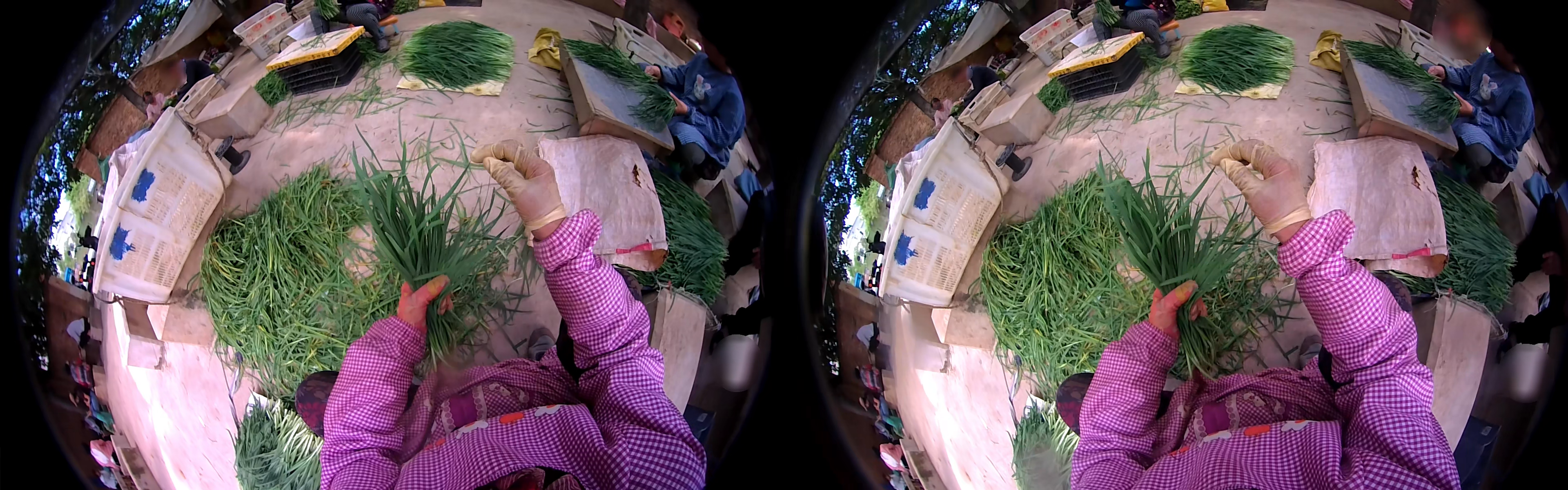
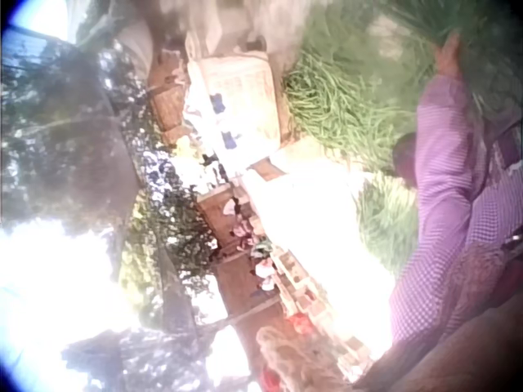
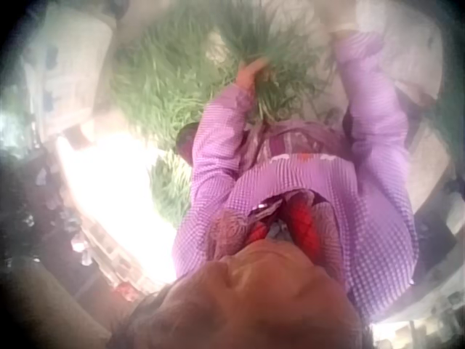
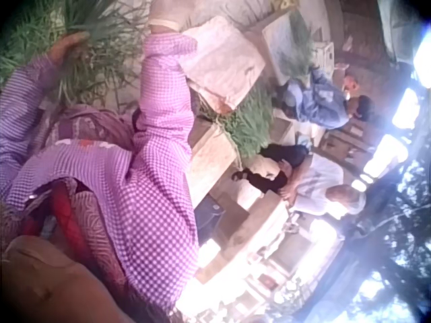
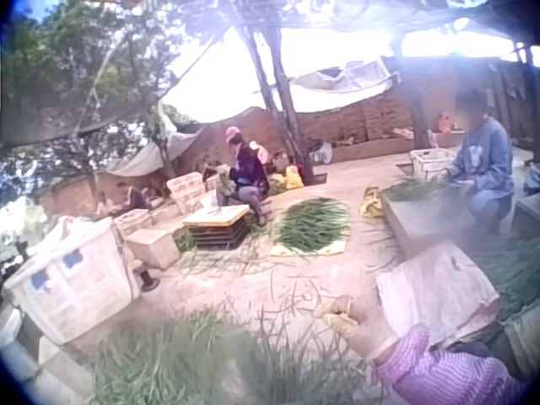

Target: The person sorts leeks by hand, removing loose or damaged leaves and piling them into a bundle on the ground.

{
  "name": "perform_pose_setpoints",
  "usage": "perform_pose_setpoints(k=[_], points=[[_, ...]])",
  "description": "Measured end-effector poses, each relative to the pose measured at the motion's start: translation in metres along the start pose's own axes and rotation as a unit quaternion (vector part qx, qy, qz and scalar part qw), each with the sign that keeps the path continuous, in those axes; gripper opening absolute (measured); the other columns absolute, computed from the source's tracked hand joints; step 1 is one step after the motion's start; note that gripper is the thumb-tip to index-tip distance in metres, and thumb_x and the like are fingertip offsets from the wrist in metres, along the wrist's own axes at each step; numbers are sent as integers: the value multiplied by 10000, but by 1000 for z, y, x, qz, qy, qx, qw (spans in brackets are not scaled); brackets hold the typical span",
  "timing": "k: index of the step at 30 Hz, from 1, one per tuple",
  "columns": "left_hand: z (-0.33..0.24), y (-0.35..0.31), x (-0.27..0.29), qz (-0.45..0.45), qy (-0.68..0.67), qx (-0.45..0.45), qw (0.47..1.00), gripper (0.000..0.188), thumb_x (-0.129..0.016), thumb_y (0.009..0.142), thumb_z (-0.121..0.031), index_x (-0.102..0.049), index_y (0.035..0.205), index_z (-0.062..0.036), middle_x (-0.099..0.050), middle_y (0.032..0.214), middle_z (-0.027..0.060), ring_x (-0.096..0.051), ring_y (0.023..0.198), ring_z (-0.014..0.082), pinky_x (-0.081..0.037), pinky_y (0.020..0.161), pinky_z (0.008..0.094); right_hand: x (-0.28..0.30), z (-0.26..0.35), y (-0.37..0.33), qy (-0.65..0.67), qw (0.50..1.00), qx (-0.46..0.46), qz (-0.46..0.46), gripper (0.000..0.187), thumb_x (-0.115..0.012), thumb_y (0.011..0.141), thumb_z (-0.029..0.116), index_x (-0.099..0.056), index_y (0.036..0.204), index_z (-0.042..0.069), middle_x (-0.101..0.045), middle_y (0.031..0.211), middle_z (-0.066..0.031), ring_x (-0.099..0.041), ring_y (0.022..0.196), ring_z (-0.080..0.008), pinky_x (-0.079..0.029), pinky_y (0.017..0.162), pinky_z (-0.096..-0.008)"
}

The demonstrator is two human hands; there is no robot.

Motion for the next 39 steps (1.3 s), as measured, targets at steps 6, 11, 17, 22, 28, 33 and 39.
perform_pose_setpoints(k=[6,11,17,22,28,33,39], points=[[2,-2,-8,61,-57,2,997,227,-705,800,-185,-584,876,-9,-548,572,62,-510,454,169,-482,492,325,-1,32,-6,-167,971,162,-44,133,-660,866,160,-701,945,62,-674,846,-38,-629,803,-154,-492,752,-297],[-5,0,9,-55,-59,-3,997,236,-654,845,-231,-562,775,-26,-520,553,66,-516,486,185,-492,528,368,-39,5,-19,119,978,-71,159,210,-646,887,258,-698,965,69,-691,876,-60,-655,797,-213,-507,726,-320],[-10,14,51,-194,-139,-18,971,301,-704,847,-247,-556,1030,-58,-600,776,57,-574,604,182,-522,545,344,-116,-26,-93,-317,805,-92,493,662,-604,844,528,-540,1255,14,-651,1080,-188,-633,980,-328,-495,842,-384],[4,14,72,-239,-241,-27,940,432,-688,854,-289,-515,1184,-72,-607,994,122,-626,822,284,-552,716,455,-158,-63,-149,-364,766,-105,520,1045,-679,756,554,-140,1484,31,-384,1432,-205,-511,1194,-366,-433,976,-400],[-7,10,50,-169,-359,-45,917,369,-606,909,-318,-553,1139,-35,-637,1011,164,-619,982,324,-520,890,472,-163,-66,-140,-485,786,25,383,1040,-753,691,513,-230,1460,48,-305,1493,-163,-476,1242,-353,-423,998,-377],[-22,6,42,-116,-348,-131,921,292,-649,882,-170,-553,1120,-29,-613,1007,70,-593,914,225,-492,851,400,-151,-99,-135,-245,879,-168,373,745,-737,753,316,-395,1370,76,-630,1114,-210,-619,1029,-332,-485,890,-380],[-45,0,26,-42,-192,-131,972,337,-670,858,-158,-547,1132,-7,-611,1048,74,-573,1022,229,-450,946,389,-139,-117,-133,-142,890,-260,346,691,-755,741,296,-475,1299,0,-661,1061,-188,-636,998,-292,-486,881,-354]])
Point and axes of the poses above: each hand's wrist, its own y-axis towards the middle knuckle, its own x-axis out of the back of the hand, z = x × y, the point moved 9 cm from there along y, towards the middle knuckle
